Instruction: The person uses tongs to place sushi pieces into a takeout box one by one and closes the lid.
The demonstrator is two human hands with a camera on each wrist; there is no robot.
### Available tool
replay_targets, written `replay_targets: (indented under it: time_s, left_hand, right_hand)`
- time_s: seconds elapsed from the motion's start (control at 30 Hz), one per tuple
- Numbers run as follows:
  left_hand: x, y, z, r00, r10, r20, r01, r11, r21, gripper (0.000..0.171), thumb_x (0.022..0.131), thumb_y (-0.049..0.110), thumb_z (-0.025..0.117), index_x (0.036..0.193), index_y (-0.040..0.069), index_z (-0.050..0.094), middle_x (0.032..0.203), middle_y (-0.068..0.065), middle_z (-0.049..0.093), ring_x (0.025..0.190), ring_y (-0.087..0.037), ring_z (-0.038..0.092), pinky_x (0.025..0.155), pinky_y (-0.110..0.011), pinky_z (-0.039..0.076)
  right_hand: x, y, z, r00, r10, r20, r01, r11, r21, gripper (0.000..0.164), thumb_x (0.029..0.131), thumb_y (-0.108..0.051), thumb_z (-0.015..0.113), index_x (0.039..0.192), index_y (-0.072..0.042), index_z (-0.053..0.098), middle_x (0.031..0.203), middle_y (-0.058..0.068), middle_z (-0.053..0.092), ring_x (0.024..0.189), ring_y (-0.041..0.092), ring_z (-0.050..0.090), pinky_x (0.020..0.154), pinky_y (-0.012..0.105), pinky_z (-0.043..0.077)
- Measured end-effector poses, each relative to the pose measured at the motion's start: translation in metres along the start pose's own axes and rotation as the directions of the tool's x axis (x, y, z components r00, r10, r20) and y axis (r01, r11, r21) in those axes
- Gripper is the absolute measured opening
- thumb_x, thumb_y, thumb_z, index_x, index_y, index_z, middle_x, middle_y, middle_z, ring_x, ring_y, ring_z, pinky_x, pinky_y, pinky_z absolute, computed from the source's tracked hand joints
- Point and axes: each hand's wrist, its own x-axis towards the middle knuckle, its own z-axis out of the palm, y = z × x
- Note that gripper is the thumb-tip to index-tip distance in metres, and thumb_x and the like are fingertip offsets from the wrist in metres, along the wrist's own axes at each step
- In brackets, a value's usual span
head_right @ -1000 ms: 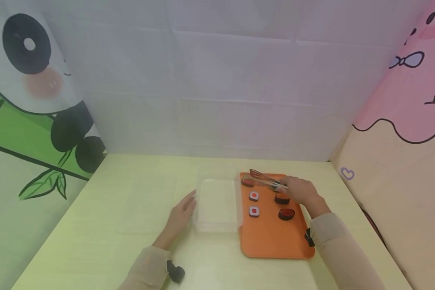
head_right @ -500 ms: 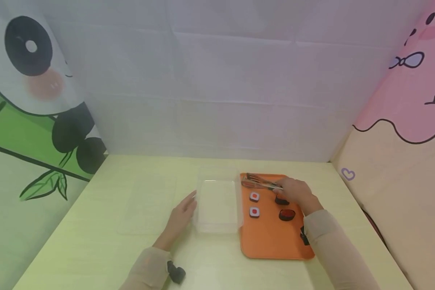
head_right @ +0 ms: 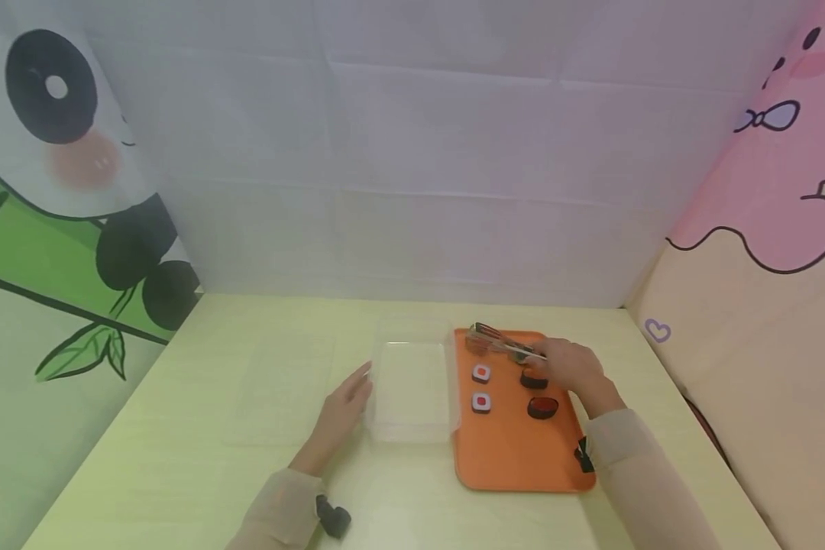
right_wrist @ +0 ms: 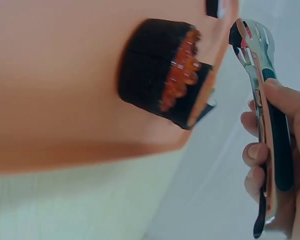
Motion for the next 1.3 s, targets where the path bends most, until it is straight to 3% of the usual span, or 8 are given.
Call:
replay_targets:
  time_s: [0.13, 0.23, 0.37, 0.7, 0.93, 1.0, 1.2, 1.3]
  left_hand:
    - [0.000, 0.000, -0.001, 1.000, 0.003, -0.001, -0.003, 1.000, 0.001, 0.049, 0.104, 0.037, 0.046, 0.150, 0.021, 0.041, 0.144, -0.017, 0.047, 0.125, -0.040, 0.049, 0.100, -0.053, 0.042]
    - [0.000, -0.002, -0.002, 1.000, 0.023, 0.010, -0.023, 1.000, -0.012, 0.050, 0.104, 0.039, 0.045, 0.150, 0.020, 0.040, 0.144, -0.018, 0.046, 0.125, -0.040, 0.050, 0.099, -0.052, 0.043]
    - [0.001, -0.006, -0.002, 0.998, 0.055, 0.026, -0.055, 0.998, -0.027, 0.052, 0.104, 0.041, 0.045, 0.150, 0.019, 0.040, 0.144, -0.020, 0.045, 0.124, -0.041, 0.050, 0.098, -0.050, 0.045]
    - [0.001, -0.003, -0.001, 0.999, 0.044, 0.018, -0.043, 0.999, -0.030, 0.050, 0.104, 0.038, 0.046, 0.150, 0.019, 0.041, 0.144, -0.019, 0.046, 0.125, -0.041, 0.049, 0.099, -0.051, 0.043]
    - [0.000, 0.000, 0.000, 0.999, 0.046, 0.028, -0.046, 0.999, -0.023, 0.050, 0.104, 0.037, 0.045, 0.150, 0.018, 0.040, 0.145, -0.019, 0.045, 0.126, -0.042, 0.048, 0.100, -0.054, 0.042]
    - [0.000, 0.000, 0.001, 0.999, 0.032, 0.024, -0.031, 0.999, -0.022, 0.050, 0.104, 0.037, 0.046, 0.150, 0.019, 0.040, 0.145, -0.018, 0.045, 0.126, -0.041, 0.048, 0.100, -0.053, 0.042]
    - [0.000, 0.000, 0.001, 1.000, 0.017, 0.020, -0.017, 0.999, -0.032, 0.050, 0.104, 0.036, 0.046, 0.151, 0.020, 0.039, 0.145, -0.017, 0.045, 0.125, -0.038, 0.050, 0.098, -0.050, 0.045]
    - [0.000, 0.000, 0.001, 0.999, 0.032, 0.022, -0.031, 0.999, -0.038, 0.050, 0.104, 0.035, 0.046, 0.151, 0.018, 0.039, 0.145, -0.018, 0.045, 0.124, -0.039, 0.051, 0.097, -0.050, 0.046]
  right_hand:
    - [-0.005, -0.001, -0.008, 0.998, -0.022, -0.065, 0.020, 0.999, -0.040, 0.047, 0.100, -0.038, 0.055, 0.128, -0.001, 0.062, 0.121, 0.021, 0.063, 0.098, 0.037, 0.063, 0.066, 0.048, 0.052]
    - [-0.007, -0.005, -0.015, 0.997, -0.023, -0.080, 0.020, 0.999, -0.046, 0.052, 0.100, -0.041, 0.054, 0.131, 0.000, 0.060, 0.124, 0.024, 0.060, 0.102, 0.041, 0.061, 0.069, 0.051, 0.052]
    - [-0.007, -0.016, -0.023, 0.994, -0.044, -0.098, 0.039, 0.998, -0.055, 0.052, 0.099, -0.041, 0.055, 0.131, -0.001, 0.060, 0.125, 0.023, 0.060, 0.104, 0.042, 0.060, 0.069, 0.051, 0.053]
    - [0.000, -0.048, -0.029, 0.987, -0.126, -0.101, 0.117, 0.989, -0.091, 0.047, 0.099, -0.038, 0.056, 0.129, -0.003, 0.062, 0.121, 0.016, 0.063, 0.094, 0.030, 0.064, 0.065, 0.042, 0.053]
    - [0.006, -0.059, -0.023, 0.988, -0.131, -0.087, 0.124, 0.989, -0.086, 0.042, 0.099, -0.032, 0.059, 0.130, -0.004, 0.062, 0.117, 0.014, 0.064, 0.076, 0.018, 0.061, 0.053, 0.031, 0.046]
    - [0.007, -0.061, -0.022, 0.990, -0.118, -0.075, 0.111, 0.990, -0.088, 0.042, 0.099, -0.032, 0.059, 0.130, -0.005, 0.062, 0.116, 0.013, 0.064, 0.077, 0.019, 0.061, 0.054, 0.032, 0.047]
    - [0.007, -0.064, -0.022, 0.994, -0.095, -0.050, 0.091, 0.994, -0.066, 0.043, 0.099, -0.035, 0.058, 0.129, -0.005, 0.062, 0.122, 0.016, 0.062, 0.099, 0.033, 0.062, 0.070, 0.047, 0.053]
    - [0.004, -0.061, -0.025, 0.995, -0.089, -0.050, 0.086, 0.994, -0.063, 0.044, 0.099, -0.036, 0.058, 0.130, -0.005, 0.062, 0.121, 0.016, 0.063, 0.097, 0.033, 0.063, 0.068, 0.046, 0.053]
